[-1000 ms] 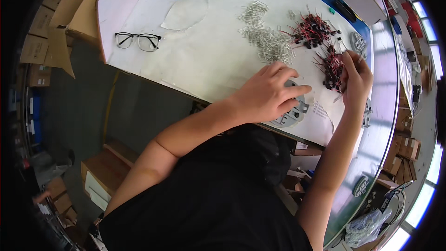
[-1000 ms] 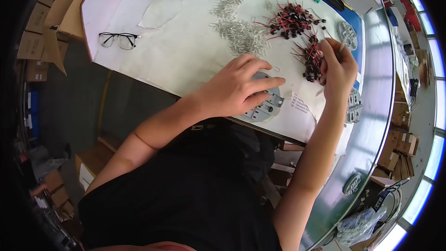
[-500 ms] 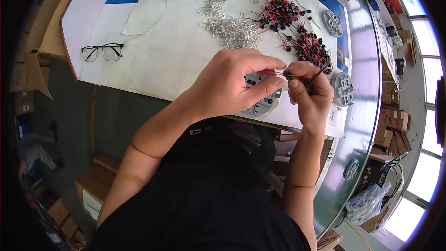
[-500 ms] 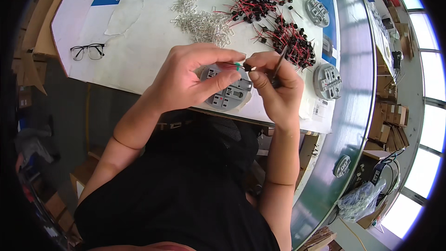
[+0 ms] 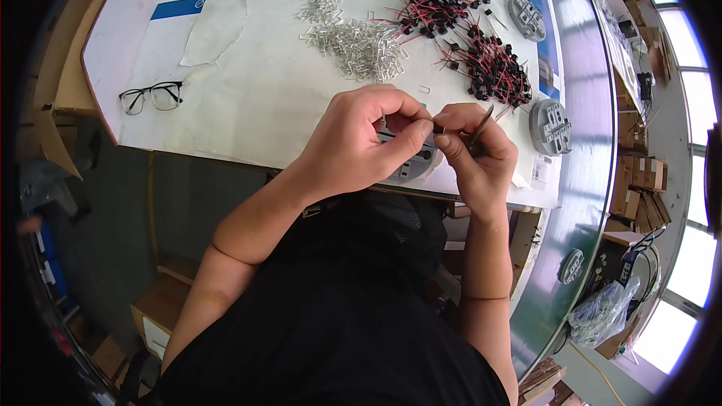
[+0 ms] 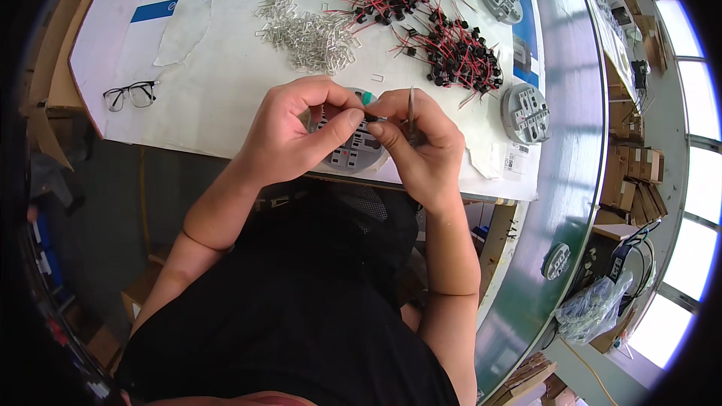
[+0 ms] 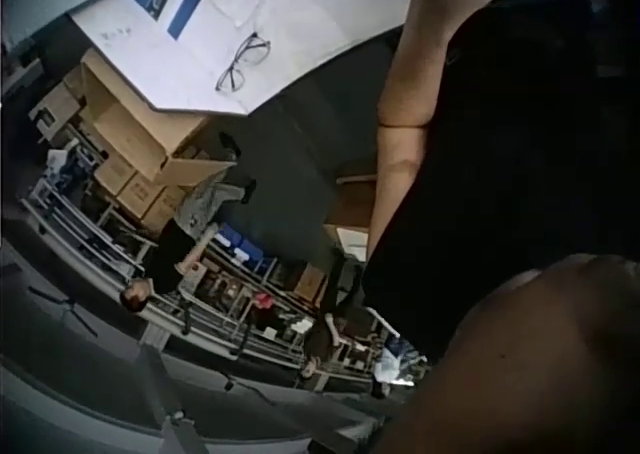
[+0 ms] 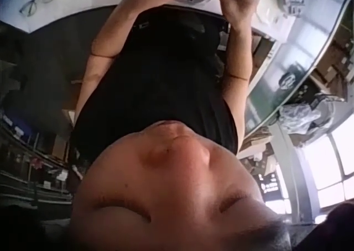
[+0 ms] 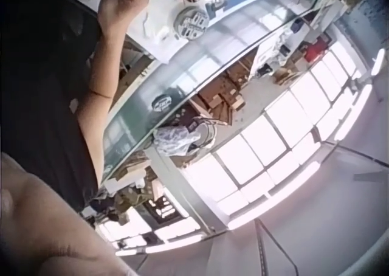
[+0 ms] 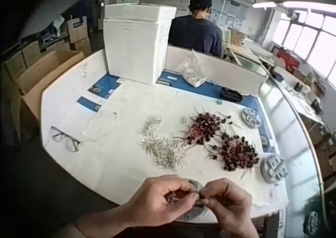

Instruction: Manually assembling small components by inserting pins into a circular base at a production workbench.

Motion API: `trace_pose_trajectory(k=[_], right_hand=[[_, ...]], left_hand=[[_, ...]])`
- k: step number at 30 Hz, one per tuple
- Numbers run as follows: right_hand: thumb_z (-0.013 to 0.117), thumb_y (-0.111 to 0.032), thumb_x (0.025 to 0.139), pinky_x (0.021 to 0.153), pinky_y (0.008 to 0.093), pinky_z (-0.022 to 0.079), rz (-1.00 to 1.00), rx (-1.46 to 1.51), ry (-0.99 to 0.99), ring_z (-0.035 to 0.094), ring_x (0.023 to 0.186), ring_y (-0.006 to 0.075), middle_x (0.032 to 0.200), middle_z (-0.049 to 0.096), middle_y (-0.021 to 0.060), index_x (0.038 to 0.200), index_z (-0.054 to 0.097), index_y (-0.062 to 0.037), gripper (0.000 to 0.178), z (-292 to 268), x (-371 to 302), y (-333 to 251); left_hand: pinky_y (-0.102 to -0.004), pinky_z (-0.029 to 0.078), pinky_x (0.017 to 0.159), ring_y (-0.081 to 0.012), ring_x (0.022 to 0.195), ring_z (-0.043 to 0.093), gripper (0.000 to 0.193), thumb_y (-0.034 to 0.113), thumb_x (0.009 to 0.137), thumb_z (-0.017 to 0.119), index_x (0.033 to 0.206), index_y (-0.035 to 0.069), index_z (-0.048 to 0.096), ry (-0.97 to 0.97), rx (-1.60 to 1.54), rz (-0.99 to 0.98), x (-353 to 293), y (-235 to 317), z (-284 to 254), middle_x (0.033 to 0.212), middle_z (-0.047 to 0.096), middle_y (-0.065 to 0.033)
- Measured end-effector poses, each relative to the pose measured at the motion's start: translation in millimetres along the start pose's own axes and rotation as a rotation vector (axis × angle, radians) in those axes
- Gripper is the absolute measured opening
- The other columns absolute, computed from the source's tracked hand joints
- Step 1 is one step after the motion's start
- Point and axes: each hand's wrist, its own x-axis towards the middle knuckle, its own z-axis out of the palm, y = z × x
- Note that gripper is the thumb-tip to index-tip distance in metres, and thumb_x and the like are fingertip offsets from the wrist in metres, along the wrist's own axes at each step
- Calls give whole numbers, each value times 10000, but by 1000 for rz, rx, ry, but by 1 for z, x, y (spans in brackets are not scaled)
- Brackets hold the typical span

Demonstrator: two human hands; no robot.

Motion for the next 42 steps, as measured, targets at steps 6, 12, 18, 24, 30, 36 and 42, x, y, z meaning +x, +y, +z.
trace_pose_trajectory(k=[6, 12, 18, 24, 30, 36, 42], right_hand=[[777, 96, 921, 800, 254, 518, -20, 83, -28, 636, 895, 111, 1116, 698, 70, 1192, 684, 45, 291, -1, -11, -4], [781, 22, 946, 679, 242, 497, -50, 240, -18, 612, 802, 102, 1101, 695, 102, 1211, 661, 37, 291, 5, -18, -2], [768, -64, 984, 556, 235, 439, 185, 455, 9, 555, 683, 96, 1090, 683, 129, 1215, 630, 39, 288, 3, -25, -6], [774, 46, 949, 680, 231, 501, 52, 317, -1, 632, 845, 100, 1077, 709, 93, 1217, 680, 24, 285, 0, -28, -11], [766, 91, 937, 869, 272, 527, -18, 41, 11, 654, 986, 135, 1129, 703, 82, 1173, 698, 31, 252, 0, -29, -21], [771, 101, 914, 856, 287, 532, -48, -14, -8, 665, 991, 155, 1163, 677, 91, 1160, 701, 25, 267, -3, -29, -13], [795, 70, 858, 802, 339, 555, 89, -430, -52, 689, 998, 237, 1142, 659, 101, 1104, 729, -5, 266, -6, -30, -19]], left_hand=[[-242, 431, 691, -61, 761, 560, 122, 121, 962, 772, 984, 1, 766, -53, -147, -97, -6, 7, 3, 864, 712, 1], [-260, 451, 683, -91, 748, 580, 89, 91, 944, 764, 944, 4, 745, -32, -125, -8, -9, 15, 4, 838, 696, -28], [-276, 471, 679, -114, 739, 597, 84, 68, 929, 774, 937, -7, 737, 53, 42, 132, -10, 14, 8, 824, 685, -46], [-258, 468, 689, -97, 754, 598, 104, 76, 932, 789, 977, -13, 759, 31, 126, 226, -12, 16, 9, 834, 697, -25], [-249, 465, 681, -97, 747, 598, 103, 70, 930, 792, 999, -4, 773, -127, -248, -228, -10, 22, 1, 852, 706, -19], [-302, 491, 839, -137, 925, 619, 111, 124, 895, 817, 929, 28, 774, -185, -88, -208, -6, 13, -5, 926, 706, -25], [-414, 470, 1011, -314, 1169, 588, 89, 167, 825, 818, 827, 92, 771, 19, 548, 177, -14, -15, 4, 1173, 691, -75]])
